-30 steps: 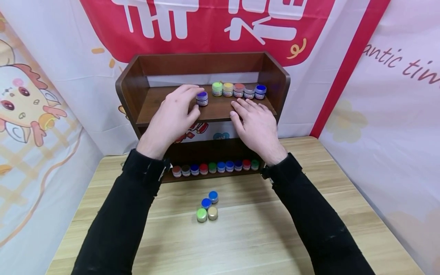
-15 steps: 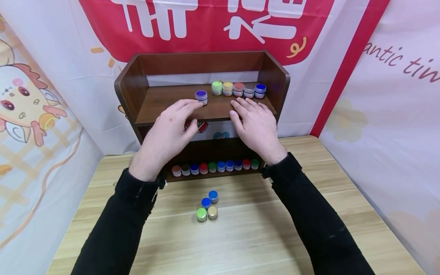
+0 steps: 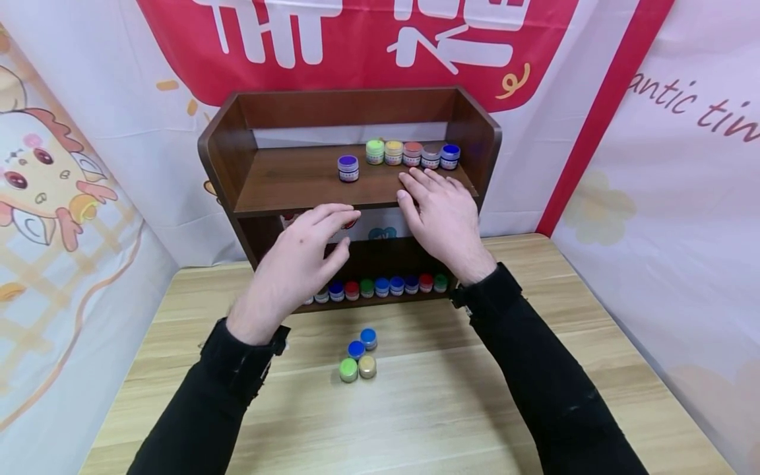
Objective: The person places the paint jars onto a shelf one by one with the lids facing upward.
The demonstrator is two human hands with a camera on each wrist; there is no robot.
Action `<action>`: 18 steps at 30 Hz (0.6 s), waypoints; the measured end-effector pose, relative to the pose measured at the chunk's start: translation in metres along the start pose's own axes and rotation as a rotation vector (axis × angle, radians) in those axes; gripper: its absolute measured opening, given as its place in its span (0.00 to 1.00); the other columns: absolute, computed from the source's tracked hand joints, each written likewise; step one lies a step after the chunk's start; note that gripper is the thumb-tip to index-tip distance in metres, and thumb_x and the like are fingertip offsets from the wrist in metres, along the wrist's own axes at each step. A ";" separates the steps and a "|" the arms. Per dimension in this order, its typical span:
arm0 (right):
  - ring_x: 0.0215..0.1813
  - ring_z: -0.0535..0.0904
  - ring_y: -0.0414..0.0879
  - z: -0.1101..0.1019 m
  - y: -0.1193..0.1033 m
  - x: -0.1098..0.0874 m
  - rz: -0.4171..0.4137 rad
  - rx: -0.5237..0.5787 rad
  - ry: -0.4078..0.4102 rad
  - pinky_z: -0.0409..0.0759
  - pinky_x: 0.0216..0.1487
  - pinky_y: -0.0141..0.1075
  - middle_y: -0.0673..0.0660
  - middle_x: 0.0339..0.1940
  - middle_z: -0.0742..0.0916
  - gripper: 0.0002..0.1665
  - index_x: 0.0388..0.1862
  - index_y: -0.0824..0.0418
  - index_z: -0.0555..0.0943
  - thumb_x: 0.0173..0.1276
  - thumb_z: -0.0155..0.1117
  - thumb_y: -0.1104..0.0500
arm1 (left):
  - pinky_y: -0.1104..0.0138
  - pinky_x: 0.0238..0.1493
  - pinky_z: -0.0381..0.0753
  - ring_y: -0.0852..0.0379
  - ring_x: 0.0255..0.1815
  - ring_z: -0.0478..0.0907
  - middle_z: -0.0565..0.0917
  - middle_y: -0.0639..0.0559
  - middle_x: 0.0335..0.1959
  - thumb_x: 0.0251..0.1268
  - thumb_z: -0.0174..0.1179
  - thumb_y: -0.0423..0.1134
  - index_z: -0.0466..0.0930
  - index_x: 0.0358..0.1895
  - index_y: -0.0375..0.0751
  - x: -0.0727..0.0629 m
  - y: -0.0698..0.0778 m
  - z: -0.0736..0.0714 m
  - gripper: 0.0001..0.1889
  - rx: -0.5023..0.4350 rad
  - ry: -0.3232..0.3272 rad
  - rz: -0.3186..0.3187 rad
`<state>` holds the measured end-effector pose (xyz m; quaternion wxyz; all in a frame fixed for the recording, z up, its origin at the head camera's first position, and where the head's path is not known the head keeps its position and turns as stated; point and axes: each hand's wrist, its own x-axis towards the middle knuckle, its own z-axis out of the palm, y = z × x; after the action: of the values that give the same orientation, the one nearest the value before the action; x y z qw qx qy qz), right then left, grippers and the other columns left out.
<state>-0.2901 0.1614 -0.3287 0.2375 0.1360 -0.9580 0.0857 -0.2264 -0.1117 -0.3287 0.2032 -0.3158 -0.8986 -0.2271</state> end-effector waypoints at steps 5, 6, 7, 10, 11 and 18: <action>0.95 0.74 0.54 0.000 0.000 0.000 -0.002 -0.001 0.008 0.71 0.97 0.58 0.53 0.92 0.80 0.36 0.91 0.48 0.78 0.98 0.43 0.36 | 0.46 0.83 0.88 0.43 0.81 0.86 0.86 0.44 0.81 0.87 0.71 0.39 0.85 0.81 0.45 -0.007 -0.002 0.013 0.25 -0.040 -0.054 -0.020; 0.95 0.74 0.54 0.000 0.000 0.000 -0.003 -0.001 0.008 0.71 0.97 0.58 0.53 0.92 0.80 0.36 0.91 0.48 0.78 0.98 0.43 0.36 | 0.46 0.83 0.88 0.43 0.80 0.86 0.86 0.44 0.80 0.87 0.71 0.39 0.85 0.80 0.45 -0.008 -0.002 0.016 0.24 -0.047 -0.066 -0.027; 0.95 0.74 0.54 0.000 0.000 0.000 -0.003 -0.001 0.008 0.71 0.97 0.58 0.53 0.92 0.80 0.36 0.91 0.48 0.78 0.98 0.43 0.36 | 0.46 0.83 0.88 0.43 0.80 0.86 0.87 0.45 0.80 0.88 0.71 0.40 0.85 0.80 0.45 -0.009 -0.003 0.019 0.24 -0.051 -0.078 -0.031; 0.95 0.74 0.54 0.000 0.000 0.000 -0.003 -0.001 0.005 0.71 0.97 0.58 0.53 0.92 0.80 0.36 0.91 0.48 0.78 0.98 0.43 0.36 | 0.46 0.82 0.89 0.44 0.79 0.87 0.87 0.45 0.79 0.88 0.70 0.41 0.85 0.80 0.46 -0.012 -0.004 0.028 0.24 -0.055 -0.116 -0.044; 0.95 0.74 0.54 0.000 0.000 0.000 -0.004 -0.001 0.004 0.71 0.97 0.58 0.53 0.92 0.80 0.36 0.91 0.48 0.78 0.98 0.43 0.36 | 0.46 0.82 0.89 0.44 0.78 0.88 0.87 0.46 0.79 0.89 0.70 0.41 0.85 0.80 0.46 -0.014 -0.004 0.031 0.23 -0.055 -0.128 -0.047; 0.94 0.74 0.54 0.000 0.000 0.000 -0.008 -0.001 0.012 0.72 0.96 0.58 0.53 0.91 0.81 0.36 0.91 0.48 0.78 0.98 0.43 0.36 | 0.47 0.82 0.89 0.44 0.78 0.88 0.88 0.45 0.78 0.88 0.71 0.42 0.86 0.78 0.44 -0.023 -0.006 0.052 0.23 -0.047 -0.214 -0.063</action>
<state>-0.2902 0.1617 -0.3290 0.2435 0.1392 -0.9561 0.0848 -0.2255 -0.0986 -0.3841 0.0917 -0.3145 -0.9190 -0.2192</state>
